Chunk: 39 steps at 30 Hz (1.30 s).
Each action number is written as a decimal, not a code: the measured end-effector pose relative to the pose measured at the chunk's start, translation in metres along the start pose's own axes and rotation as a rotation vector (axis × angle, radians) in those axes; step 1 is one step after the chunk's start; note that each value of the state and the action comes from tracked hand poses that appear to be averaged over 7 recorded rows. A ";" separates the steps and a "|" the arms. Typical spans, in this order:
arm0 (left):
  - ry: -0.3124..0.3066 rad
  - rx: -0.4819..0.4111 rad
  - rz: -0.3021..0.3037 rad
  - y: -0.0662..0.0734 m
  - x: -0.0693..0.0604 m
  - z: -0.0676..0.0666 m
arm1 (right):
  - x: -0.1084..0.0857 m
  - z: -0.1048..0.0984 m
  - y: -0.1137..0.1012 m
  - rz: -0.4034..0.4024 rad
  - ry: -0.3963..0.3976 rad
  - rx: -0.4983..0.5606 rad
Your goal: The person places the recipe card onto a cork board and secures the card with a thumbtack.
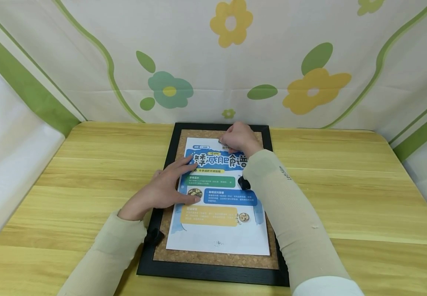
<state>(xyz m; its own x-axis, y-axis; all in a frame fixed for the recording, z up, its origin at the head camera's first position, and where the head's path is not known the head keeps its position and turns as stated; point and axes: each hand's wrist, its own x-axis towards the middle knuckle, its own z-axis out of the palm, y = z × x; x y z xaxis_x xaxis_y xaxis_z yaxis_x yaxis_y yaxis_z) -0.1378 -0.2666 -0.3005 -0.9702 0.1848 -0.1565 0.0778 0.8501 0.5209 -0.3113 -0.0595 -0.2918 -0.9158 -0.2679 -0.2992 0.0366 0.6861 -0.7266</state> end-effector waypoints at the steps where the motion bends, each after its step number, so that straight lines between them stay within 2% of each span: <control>1: 0.000 0.000 0.001 0.000 0.000 0.000 | 0.000 0.000 0.000 0.001 0.000 -0.001; 39: -0.003 -0.004 -0.002 -0.001 0.000 0.000 | 0.004 0.000 0.005 0.005 0.005 0.025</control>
<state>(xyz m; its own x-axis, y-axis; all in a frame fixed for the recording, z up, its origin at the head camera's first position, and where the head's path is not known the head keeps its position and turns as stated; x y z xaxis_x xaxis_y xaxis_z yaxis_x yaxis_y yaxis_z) -0.1378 -0.2674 -0.3005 -0.9697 0.1849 -0.1596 0.0755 0.8484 0.5239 -0.3151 -0.0568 -0.2969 -0.9175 -0.2613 -0.2997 0.0511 0.6700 -0.7406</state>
